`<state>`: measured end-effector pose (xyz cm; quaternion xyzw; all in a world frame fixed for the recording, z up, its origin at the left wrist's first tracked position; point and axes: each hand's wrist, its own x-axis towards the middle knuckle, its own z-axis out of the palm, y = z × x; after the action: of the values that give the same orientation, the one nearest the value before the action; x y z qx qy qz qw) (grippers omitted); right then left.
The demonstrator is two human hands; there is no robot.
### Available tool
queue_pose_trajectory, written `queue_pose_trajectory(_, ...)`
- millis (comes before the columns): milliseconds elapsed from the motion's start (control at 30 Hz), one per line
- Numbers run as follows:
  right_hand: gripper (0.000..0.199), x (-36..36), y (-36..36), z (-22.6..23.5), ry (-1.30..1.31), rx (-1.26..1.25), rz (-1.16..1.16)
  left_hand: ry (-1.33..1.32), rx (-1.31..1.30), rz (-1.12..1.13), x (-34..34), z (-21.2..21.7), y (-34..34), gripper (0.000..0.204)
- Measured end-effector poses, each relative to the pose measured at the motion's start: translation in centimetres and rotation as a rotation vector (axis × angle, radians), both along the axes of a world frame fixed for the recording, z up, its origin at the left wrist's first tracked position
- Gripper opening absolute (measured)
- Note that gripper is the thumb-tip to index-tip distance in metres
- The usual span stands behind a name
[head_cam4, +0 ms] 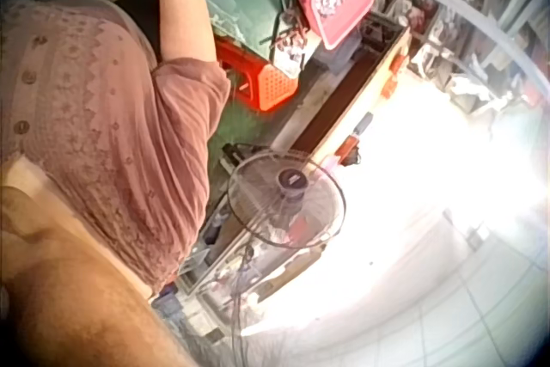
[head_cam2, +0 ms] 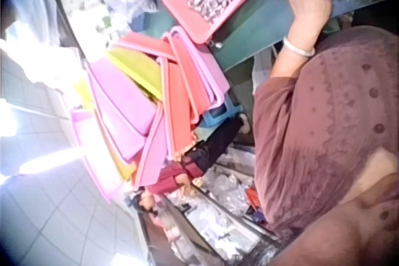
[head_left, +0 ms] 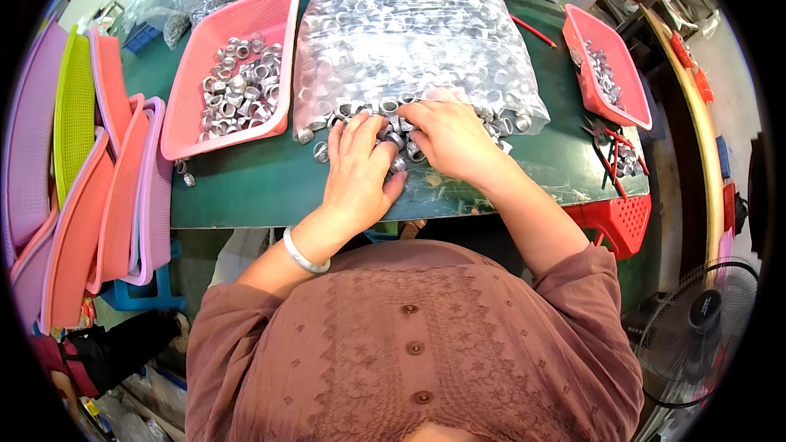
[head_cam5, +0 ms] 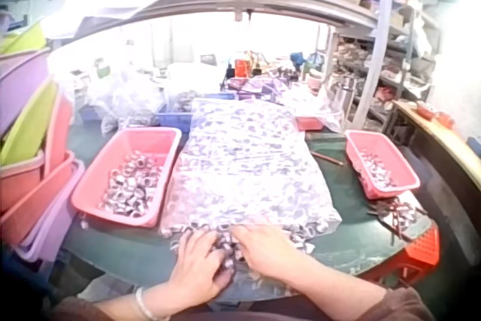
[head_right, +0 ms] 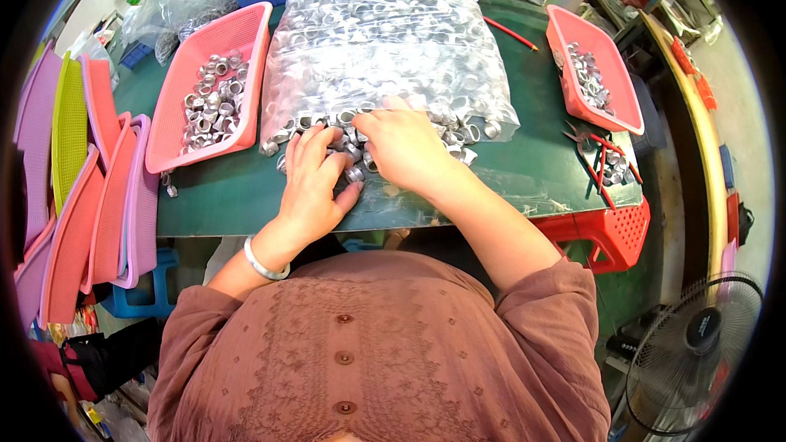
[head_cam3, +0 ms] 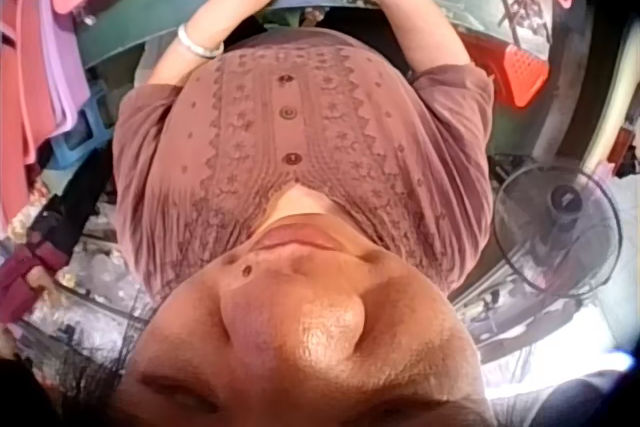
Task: The person sits at a green workbench and repeatedly picks up small, silver, cylindrical metal parts from a plastic bag and a pink basket. They hold the parts in both hands, rotate them to inspect the surfaces, and then place them back onto the table or into the basket. The process is repetitive and involves handling the parts one at a time.
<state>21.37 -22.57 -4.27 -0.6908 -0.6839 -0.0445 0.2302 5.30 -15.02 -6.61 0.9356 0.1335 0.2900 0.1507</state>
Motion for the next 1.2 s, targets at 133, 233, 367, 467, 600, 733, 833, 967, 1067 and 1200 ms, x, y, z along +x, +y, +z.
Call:
queue_pose_trajectory(133, 0.021, 0.1, 0.1, 0.0, 0.029, -0.003, 0.000, -0.039, -0.027, 0.017, -0.8, 0.2, -0.2, 0.029)
queue_pose_trajectory(233, 0.022, 0.1, 0.0, 0.0, 0.087, 0.011, 0.034, -0.022, -0.027, 0.060, -1.8, 0.1, -0.2, 0.028)
queue_pose_trajectory(367, 0.024, -0.8, 0.0, 0.7, 0.176, 0.073, 0.089, 0.032, -0.091, 0.088, -2.8, -0.1, 0.1, 0.027)
queue_pose_trajectory(467, 0.024, -2.2, -0.8, 1.1, 0.263, 0.110, 0.156, 0.029, -0.124, 0.084, -3.4, -0.3, 0.3, 0.026)
queue_pose_trajectory(600, 0.024, -4.3, -2.3, -0.4, 0.276, 0.015, 0.212, 0.018, -0.101, 0.105, -4.0, -0.3, 0.5, 0.031)
queue_pose_trajectory(733, 0.029, -4.9, -2.9, -2.3, 0.217, 0.052, 0.258, 0.042, -0.118, 0.090, -4.7, -0.4, 0.7, 0.046)
queue_pose_trajectory(833, 0.029, -5.2, -3.4, -1.9, 0.383, 0.042, 0.164, 0.024, -0.150, 0.126, -4.8, -0.2, 0.4, 0.050)
queue_pose_trajectory(967, 0.038, -5.3, -3.5, -1.9, 0.428, 0.038, 0.110, 0.009, -0.163, 0.160, -5.1, -0.5, 0.6, 0.048)
queue_pose_trajectory(1067, 0.041, -5.4, -3.2, -2.1, 0.326, 0.045, 0.094, 0.034, -0.181, 0.123, -5.2, -0.6, 0.9, 0.042)
queue_pose_trajectory(1200, 0.042, -5.4, -2.9, -2.7, 0.304, 0.030, 0.067, -0.013, -0.171, 0.106, -5.0, -0.9, 1.1, 0.034)
